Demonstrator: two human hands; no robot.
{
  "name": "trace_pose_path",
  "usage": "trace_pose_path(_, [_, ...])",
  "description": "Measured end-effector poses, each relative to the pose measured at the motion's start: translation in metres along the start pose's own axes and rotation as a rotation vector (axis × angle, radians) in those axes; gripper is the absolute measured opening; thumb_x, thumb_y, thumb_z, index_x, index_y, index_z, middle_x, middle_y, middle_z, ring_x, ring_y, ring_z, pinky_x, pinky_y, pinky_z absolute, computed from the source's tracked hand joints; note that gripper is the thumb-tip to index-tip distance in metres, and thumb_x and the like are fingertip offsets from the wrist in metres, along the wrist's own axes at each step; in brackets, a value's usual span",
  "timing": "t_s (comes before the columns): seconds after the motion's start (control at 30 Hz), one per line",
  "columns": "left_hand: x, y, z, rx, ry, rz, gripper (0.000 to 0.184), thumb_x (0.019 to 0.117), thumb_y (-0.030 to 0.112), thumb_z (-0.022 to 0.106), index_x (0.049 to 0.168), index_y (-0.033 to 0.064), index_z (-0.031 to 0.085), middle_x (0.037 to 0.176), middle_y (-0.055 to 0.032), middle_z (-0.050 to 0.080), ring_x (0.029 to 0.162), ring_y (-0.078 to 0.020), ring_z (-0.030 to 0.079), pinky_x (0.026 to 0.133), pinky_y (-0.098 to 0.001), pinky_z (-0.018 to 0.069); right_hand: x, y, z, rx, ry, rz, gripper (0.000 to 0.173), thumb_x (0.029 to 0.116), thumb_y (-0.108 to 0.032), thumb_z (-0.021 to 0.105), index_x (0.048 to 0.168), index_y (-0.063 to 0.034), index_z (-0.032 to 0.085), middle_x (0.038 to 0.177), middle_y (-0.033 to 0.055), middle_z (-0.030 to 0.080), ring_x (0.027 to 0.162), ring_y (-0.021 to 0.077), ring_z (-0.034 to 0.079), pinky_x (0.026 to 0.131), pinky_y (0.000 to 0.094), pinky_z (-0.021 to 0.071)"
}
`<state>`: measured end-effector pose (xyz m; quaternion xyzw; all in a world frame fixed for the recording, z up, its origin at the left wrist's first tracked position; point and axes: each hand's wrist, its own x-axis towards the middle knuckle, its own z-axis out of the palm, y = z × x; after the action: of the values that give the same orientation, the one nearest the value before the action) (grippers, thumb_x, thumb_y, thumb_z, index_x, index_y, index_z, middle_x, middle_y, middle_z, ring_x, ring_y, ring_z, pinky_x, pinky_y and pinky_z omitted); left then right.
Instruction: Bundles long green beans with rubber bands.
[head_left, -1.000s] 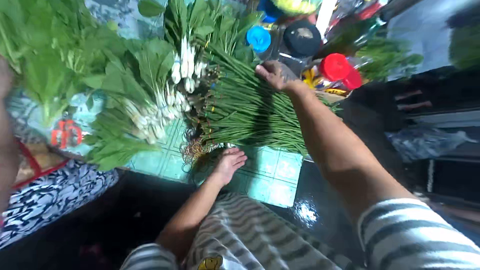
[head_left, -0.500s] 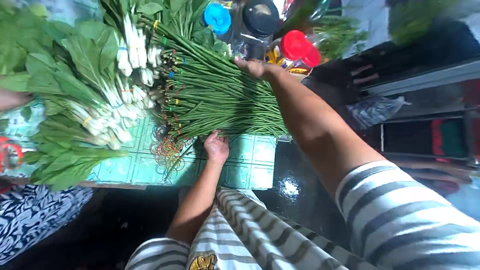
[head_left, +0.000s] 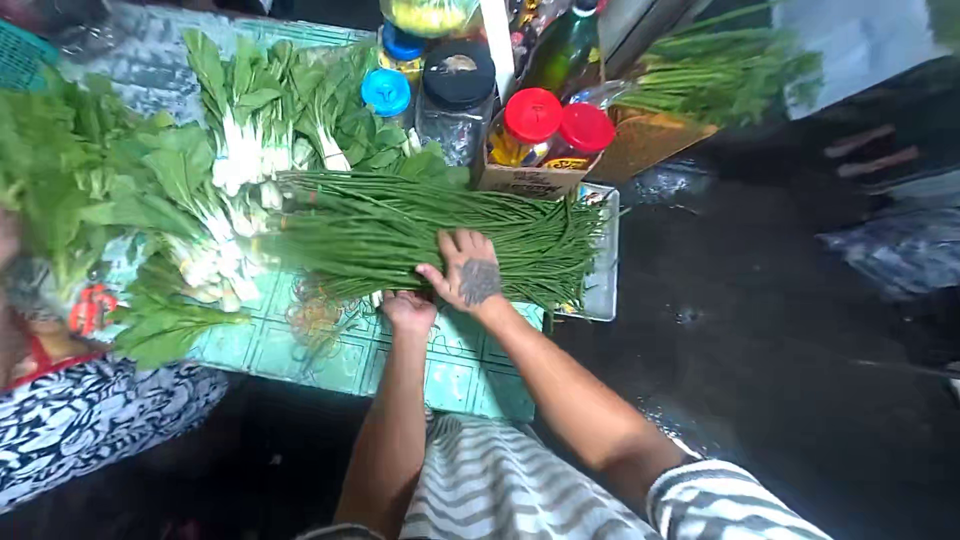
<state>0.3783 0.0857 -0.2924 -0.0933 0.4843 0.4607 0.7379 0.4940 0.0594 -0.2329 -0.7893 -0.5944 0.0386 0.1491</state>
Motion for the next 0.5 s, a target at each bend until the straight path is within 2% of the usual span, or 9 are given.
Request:
trace_pose_path(0.03, [0.001, 0.001, 0.000, -0.026, -0.013, 0.013, 0.071, 0.1009, 0.069, 0.018, 0.127, 0.0150, 0.055, 0.114, -0.0125, 0.066, 0.104, -0.0294, 0.065, 0.085, -0.0584, 0.0535, -0.007, 0.004, 0.004, 0.003, 0.014, -0.038, 0.090, 0.0905, -0.084, 0.031, 0.139, -0.0148, 0.062, 0.131, 0.0172, 0.064, 0.122, 0.0370, 0.059, 0.103, 0.0572, 0.0470])
trace_pose_path(0.1, [0.004, 0.003, -0.008, -0.099, -0.088, 0.014, 0.074, 0.0983, 0.073, 0.020, 0.130, 0.0166, 0.055, 0.118, -0.0143, 0.066, 0.108, -0.0327, 0.064, 0.087, -0.0626, 0.0522, -0.014, 0.011, 0.000, 0.002, -0.033, -0.088, 0.086, 0.0925, -0.081, 0.032, 0.139, -0.0163, 0.063, 0.132, 0.0166, 0.063, 0.124, 0.0362, 0.058, 0.105, 0.0568, 0.0461])
trace_pose_path(0.2, [0.003, 0.009, -0.022, -0.186, -0.171, 0.022, 0.080, 0.0918, 0.081, 0.026, 0.134, 0.0194, 0.056, 0.126, -0.0128, 0.066, 0.116, -0.0338, 0.062, 0.093, -0.0653, 0.0502, -0.004, 0.009, -0.031, 0.003, -0.231, -0.111, 0.076, 0.0947, -0.078, 0.036, 0.120, -0.0162, 0.072, 0.125, 0.0157, 0.066, 0.120, 0.0367, 0.061, 0.097, 0.0592, 0.0486])
trace_pose_path(0.27, [0.001, 0.011, -0.024, -0.200, -0.174, 0.045, 0.082, 0.0908, 0.082, 0.024, 0.133, 0.0196, 0.057, 0.126, -0.0120, 0.066, 0.117, -0.0337, 0.062, 0.094, -0.0658, 0.0497, 0.017, 0.005, -0.045, 0.068, -0.200, -0.119, 0.071, 0.0980, -0.072, 0.040, 0.107, -0.0110, 0.075, 0.118, 0.0174, 0.069, 0.115, 0.0379, 0.064, 0.093, 0.0606, 0.0517])
trace_pose_path(0.3, [0.002, 0.010, -0.025, -0.208, -0.180, 0.054, 0.082, 0.0913, 0.081, 0.023, 0.132, 0.0193, 0.058, 0.125, -0.0118, 0.067, 0.116, -0.0334, 0.063, 0.094, -0.0656, 0.0501, 0.033, 0.002, -0.048, 0.103, -0.134, -0.138, 0.067, 0.1005, -0.066, 0.042, 0.107, -0.0079, 0.074, 0.117, 0.0190, 0.068, 0.114, 0.0391, 0.064, 0.092, 0.0605, 0.0533])
trace_pose_path(0.37, [0.005, 0.010, -0.034, -0.234, -0.209, 0.037, 0.079, 0.0937, 0.078, 0.023, 0.132, 0.0181, 0.058, 0.125, -0.0127, 0.067, 0.116, -0.0335, 0.063, 0.094, -0.0652, 0.0506, 0.078, -0.009, -0.045, 0.158, -0.083, -0.175, 0.058, 0.1027, -0.056, 0.047, 0.119, -0.0051, 0.069, 0.121, 0.0187, 0.067, 0.119, 0.0371, 0.063, 0.097, 0.0566, 0.0533])
trace_pose_path(0.43, [0.008, 0.014, -0.048, -0.263, -0.231, -0.001, 0.075, 0.0968, 0.074, 0.024, 0.128, 0.0155, 0.059, 0.120, -0.0133, 0.069, 0.111, -0.0329, 0.065, 0.092, -0.0623, 0.0528, 0.127, -0.022, -0.027, 0.221, -0.167, -0.231, 0.062, 0.1028, -0.058, 0.045, 0.132, -0.0058, 0.063, 0.132, 0.0177, 0.064, 0.129, 0.0347, 0.058, 0.106, 0.0546, 0.0491])
trace_pose_path(0.5, [0.009, 0.010, -0.059, -0.303, -0.260, -0.007, 0.074, 0.0989, 0.071, 0.021, 0.128, 0.0150, 0.059, 0.119, -0.0125, 0.069, 0.111, -0.0319, 0.066, 0.092, -0.0604, 0.0533, 0.163, -0.033, -0.006, 0.220, -0.315, -0.245, 0.076, 0.0998, -0.067, 0.042, 0.144, -0.0069, 0.055, 0.145, 0.0191, 0.056, 0.139, 0.0358, 0.050, 0.114, 0.0573, 0.0420])
